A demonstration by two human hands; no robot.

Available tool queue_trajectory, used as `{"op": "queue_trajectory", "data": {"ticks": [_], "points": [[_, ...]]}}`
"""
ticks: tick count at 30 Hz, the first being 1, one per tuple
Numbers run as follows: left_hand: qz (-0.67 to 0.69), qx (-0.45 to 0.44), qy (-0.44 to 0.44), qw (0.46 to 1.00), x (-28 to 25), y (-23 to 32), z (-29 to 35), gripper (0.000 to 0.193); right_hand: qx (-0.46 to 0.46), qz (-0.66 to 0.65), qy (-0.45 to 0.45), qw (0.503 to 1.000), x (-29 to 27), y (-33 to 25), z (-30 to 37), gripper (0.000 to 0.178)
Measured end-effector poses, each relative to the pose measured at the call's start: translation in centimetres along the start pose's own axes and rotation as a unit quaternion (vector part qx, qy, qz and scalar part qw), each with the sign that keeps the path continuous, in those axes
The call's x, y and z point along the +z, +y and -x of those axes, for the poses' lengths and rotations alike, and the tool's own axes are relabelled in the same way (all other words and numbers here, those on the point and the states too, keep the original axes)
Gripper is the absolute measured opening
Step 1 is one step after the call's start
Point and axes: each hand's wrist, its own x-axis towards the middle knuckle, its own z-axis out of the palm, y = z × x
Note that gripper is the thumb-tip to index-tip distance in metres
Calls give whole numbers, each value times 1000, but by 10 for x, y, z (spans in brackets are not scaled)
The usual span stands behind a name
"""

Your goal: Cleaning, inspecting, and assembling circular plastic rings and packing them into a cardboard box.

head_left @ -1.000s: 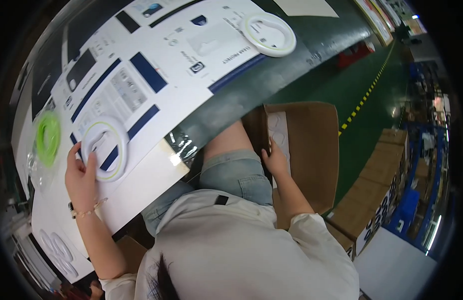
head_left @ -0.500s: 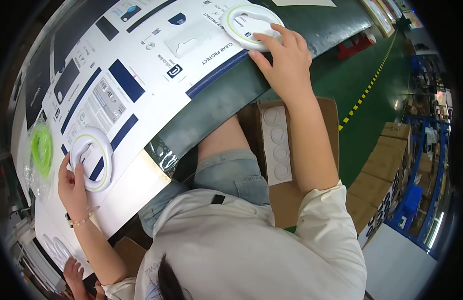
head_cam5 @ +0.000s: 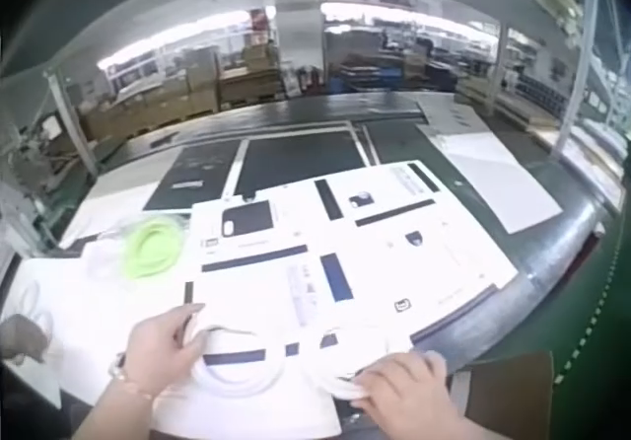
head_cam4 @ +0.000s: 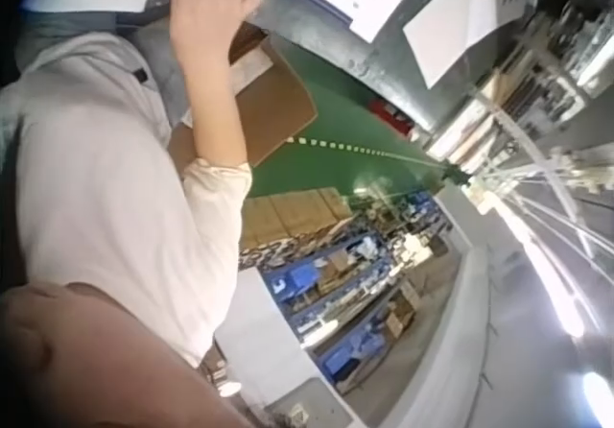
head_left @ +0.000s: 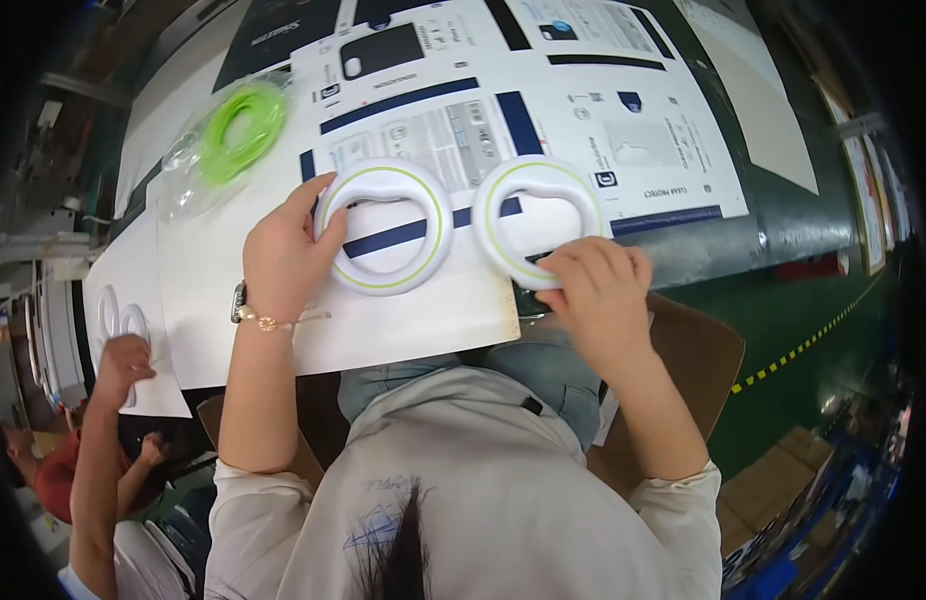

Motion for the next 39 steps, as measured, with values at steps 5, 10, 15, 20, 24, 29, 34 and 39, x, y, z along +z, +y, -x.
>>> {"op": "queue_trajectory", "data": {"ticks": [5, 10, 15, 20, 24, 29, 34, 39], "points": [[2, -26, -21, 999, -3, -12, 2, 38, -23, -24, -8, 999, 15, -22, -13, 36], [13, -68, -44, 997, -4, -20, 7, 42, -16, -55, 0, 998, 8, -15, -16, 38], [92, -94, -81, 988, -9, -31, 18, 39, 33, -83, 110, 990, 3, 20, 14, 42], [147, -80, -46, 985, -15, -43, 36, 34, 126, -87, 194, 969, -9, 46, 71, 48], [235, -100, 15, 967, -24, -51, 56, 30, 225, -121, 257, 932, 1, 65, 130, 38], [446, -61, -135, 883, -26, 10, 78, 35, 167, -212, 209, 940, -8, -3, 112, 43], [653, 195, -285, 674, 49, 124, 79, 67, -159, -152, 201, 955, 10, -70, 42, 74], [774, 58, -371, 510, 57, 173, 95, 69, 87, -232, 89, 965, -35, -59, 46, 94]]}}
